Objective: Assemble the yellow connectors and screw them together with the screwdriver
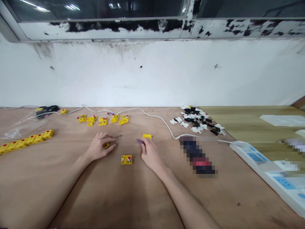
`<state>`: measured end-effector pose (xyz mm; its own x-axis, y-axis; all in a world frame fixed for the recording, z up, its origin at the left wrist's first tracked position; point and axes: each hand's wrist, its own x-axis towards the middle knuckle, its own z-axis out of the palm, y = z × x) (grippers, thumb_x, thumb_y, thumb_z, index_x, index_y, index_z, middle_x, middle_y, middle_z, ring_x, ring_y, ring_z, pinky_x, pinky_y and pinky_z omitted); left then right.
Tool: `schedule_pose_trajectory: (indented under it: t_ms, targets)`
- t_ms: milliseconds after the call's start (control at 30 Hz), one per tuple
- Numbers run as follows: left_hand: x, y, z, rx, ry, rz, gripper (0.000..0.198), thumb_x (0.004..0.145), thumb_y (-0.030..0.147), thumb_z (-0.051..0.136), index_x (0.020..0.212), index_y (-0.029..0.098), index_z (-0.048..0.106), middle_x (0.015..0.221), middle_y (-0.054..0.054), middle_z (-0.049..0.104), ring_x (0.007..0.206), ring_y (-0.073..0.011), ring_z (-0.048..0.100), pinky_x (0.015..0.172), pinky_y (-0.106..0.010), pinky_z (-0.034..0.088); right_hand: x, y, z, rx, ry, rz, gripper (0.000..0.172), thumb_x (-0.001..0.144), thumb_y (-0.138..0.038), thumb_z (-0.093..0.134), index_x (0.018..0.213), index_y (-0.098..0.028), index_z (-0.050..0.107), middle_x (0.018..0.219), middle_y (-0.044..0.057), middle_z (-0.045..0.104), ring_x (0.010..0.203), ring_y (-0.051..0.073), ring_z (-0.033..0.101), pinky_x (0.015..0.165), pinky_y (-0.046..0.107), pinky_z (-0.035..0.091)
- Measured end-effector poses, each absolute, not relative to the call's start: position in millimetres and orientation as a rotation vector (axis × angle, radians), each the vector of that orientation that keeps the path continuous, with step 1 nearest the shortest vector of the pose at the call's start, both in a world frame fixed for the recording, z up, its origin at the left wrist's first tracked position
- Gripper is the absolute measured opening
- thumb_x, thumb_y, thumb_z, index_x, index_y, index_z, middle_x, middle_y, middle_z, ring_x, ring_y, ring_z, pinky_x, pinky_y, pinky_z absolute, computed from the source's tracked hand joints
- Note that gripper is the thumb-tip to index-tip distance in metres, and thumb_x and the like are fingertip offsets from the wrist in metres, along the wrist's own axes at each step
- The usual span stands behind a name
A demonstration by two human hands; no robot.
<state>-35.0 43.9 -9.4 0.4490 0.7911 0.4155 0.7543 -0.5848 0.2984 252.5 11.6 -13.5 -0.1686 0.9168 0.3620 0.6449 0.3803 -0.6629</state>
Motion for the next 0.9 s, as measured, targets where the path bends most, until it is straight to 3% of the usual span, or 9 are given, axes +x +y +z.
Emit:
schedule_pose_trajectory:
  t_ms: [200, 400, 600, 900]
  targets:
    - [-17.0, 36.4, -14.7, 2.613, 1.388, 0.776, 0.017, 0.093, 0.028, 0.059, 0.093, 0.025, 0.075, 0.097, -0.005, 0.069, 0.092, -0.0217, 0.060, 0.084, -0.039, 0.042, 246.1, 5.0, -2.4, -1.266, -1.891, 0.529, 0.022, 0.098, -0.026, 0.051, 0.112, -0.021, 0.067, 0.104, 0.010, 0.068, 0.097, 0.024, 0.066, 0.087, 0.038, 0.054]
    - [-10.1, 28.0, -11.0, 2.581, 1.099, 0.783, 0.022, 0.100, 0.019, 0.046, 0.099, 0.021, 0.068, 0.096, -0.007, 0.068, 0.091, -0.0214, 0.061, 0.085, -0.036, 0.047, 248.8, 1.9, 4.1, -1.171, -1.737, 0.414, 0.013, 0.095, -0.030, 0.060, 0.104, -0.023, 0.066, 0.099, 0.007, 0.073, 0.087, 0.022, 0.068, 0.082, 0.037, 0.056]
    - [-3.8, 20.9, -9.3, 2.395, 0.943, 0.834, 0.027, 0.102, 0.017, 0.042, 0.115, 0.021, 0.065, 0.105, -0.008, 0.065, 0.096, -0.0173, 0.063, 0.087, -0.031, 0.052, 249.7, 1.6, 0.4, -1.072, -1.422, 0.584, 0.029, 0.094, -0.033, 0.063, 0.121, -0.023, 0.061, 0.107, 0.010, 0.073, 0.089, 0.021, 0.072, 0.083, 0.039, 0.060]
    - [-6.7, 31.2, -23.6, 2.381, 1.064, 0.869, 0.016, 0.095, 0.027, 0.061, 0.095, 0.025, 0.076, 0.098, -0.006, 0.072, 0.093, -0.0206, 0.066, 0.087, -0.039, 0.051, 231.7, 9.0, 9.3, -0.988, -1.315, 0.718, 0.028, 0.088, -0.041, 0.069, 0.109, -0.023, 0.065, 0.102, 0.009, 0.072, 0.080, 0.021, 0.073, 0.076, 0.037, 0.063]
